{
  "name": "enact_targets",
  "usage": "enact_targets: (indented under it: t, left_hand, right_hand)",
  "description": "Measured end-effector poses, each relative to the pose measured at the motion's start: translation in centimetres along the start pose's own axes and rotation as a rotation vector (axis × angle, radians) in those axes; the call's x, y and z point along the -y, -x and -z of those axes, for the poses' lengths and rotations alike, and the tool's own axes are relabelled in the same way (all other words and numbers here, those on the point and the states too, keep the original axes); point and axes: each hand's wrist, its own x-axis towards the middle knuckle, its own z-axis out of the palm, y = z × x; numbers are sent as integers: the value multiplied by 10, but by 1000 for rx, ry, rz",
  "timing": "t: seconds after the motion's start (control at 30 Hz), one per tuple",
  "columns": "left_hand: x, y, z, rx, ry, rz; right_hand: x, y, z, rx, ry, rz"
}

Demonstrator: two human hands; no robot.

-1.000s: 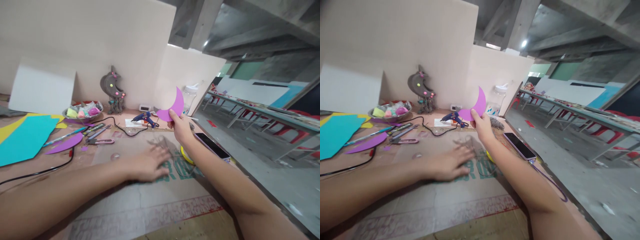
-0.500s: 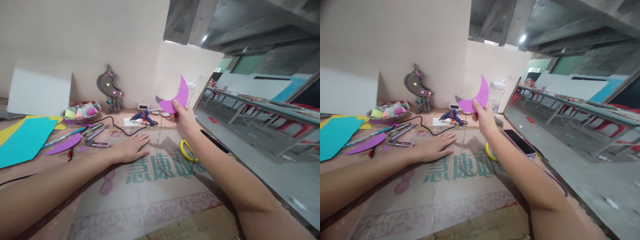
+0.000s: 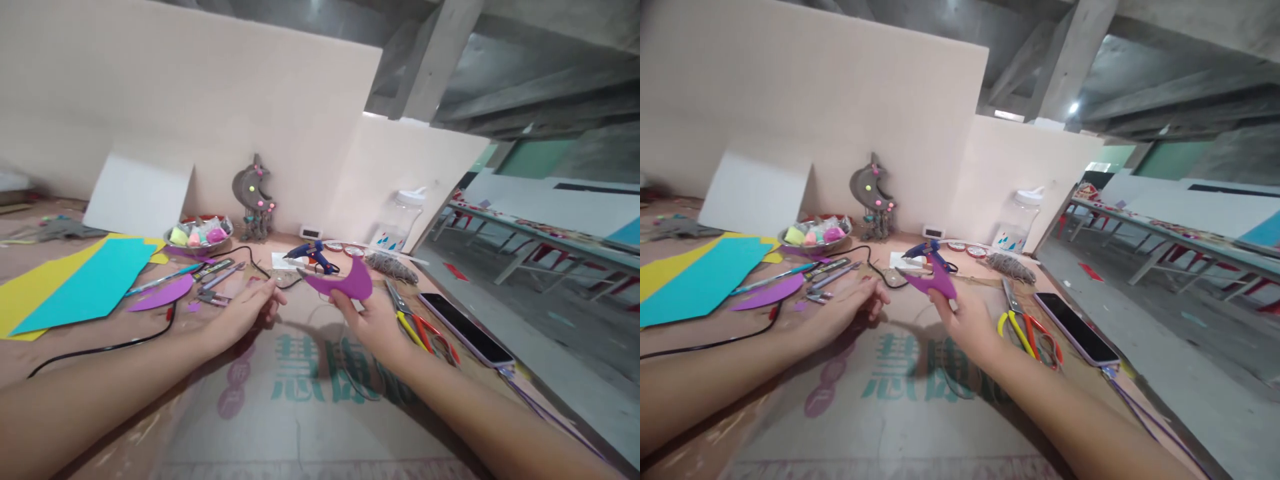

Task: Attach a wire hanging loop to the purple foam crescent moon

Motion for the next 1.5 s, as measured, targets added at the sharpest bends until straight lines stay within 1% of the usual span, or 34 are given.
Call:
enact_targets:
  t: [0.03, 0.1, 0.17, 0.23, 0.3, 0.47, 0.57, 0.67, 0.73, 0.77, 0.8, 0.87, 0.93, 1.0, 1.07, 1.17, 1.3, 1.43, 1.5]
  left_hand:
    - [0, 1, 1, -10, -17, -8]
    - [-1, 1, 4, 66, -157, -75]
    - [-4, 0, 8, 88, -312, -132]
    - [-6, -1, 10, 80, -424, -178]
    - [-7, -2, 11, 77, -470, -206]
    - [-5, -3, 10, 72, -472, -205]
    - [-2, -2, 10, 99, -467, -174]
    - [1, -3, 10, 84, -446, -166]
    - [2, -4, 10, 66, -405, -166]
    - [2, -4, 10, 66, -381, -164]
    - [2, -5, 10, 72, -358, -160]
    - [2, -5, 11, 94, -334, -143]
    - [0, -3, 10, 115, -343, -130]
    - [-2, 0, 9, 125, -370, -125]
    - [-5, 2, 7, 132, -395, -126]
    - [-7, 4, 6, 147, -413, -123]
    - [-6, 1, 7, 165, -441, -121]
    - [-3, -1, 9, 165, -448, -131]
    - [-2, -1, 9, 166, -416, -101]
  right_hand:
    - [-3, 3, -1, 67, 83, 126]
    - [-6, 10, -2, 205, 196, 336]
    - [-6, 16, -3, 290, 276, 441]
    - [-5, 20, -4, 327, 350, 485]
    - [-4, 23, -4, 363, 411, 521]
    - [-7, 25, -4, 408, 482, 616]
    - [-6, 25, -4, 430, 505, 622]
    - [-2, 25, -4, 467, 495, 619]
    - [0, 25, -5, 429, 432, 581]
    - [1, 25, -6, 379, 370, 519]
    - [1, 25, -8, 313, 295, 427]
    - [3, 24, -12, 209, 146, 186]
    - [4, 21, -16, 218, 39, -7]
    - [4, 18, -20, 298, -39, -98]
    - [3, 14, -24, 374, -97, -131]
    - [3, 13, -27, 411, -140, -140]
    - [4, 15, -28, 419, -161, -117]
    - [2, 11, -22, 439, -139, -93]
    - [-6, 5, -16, 385, -86, -98]
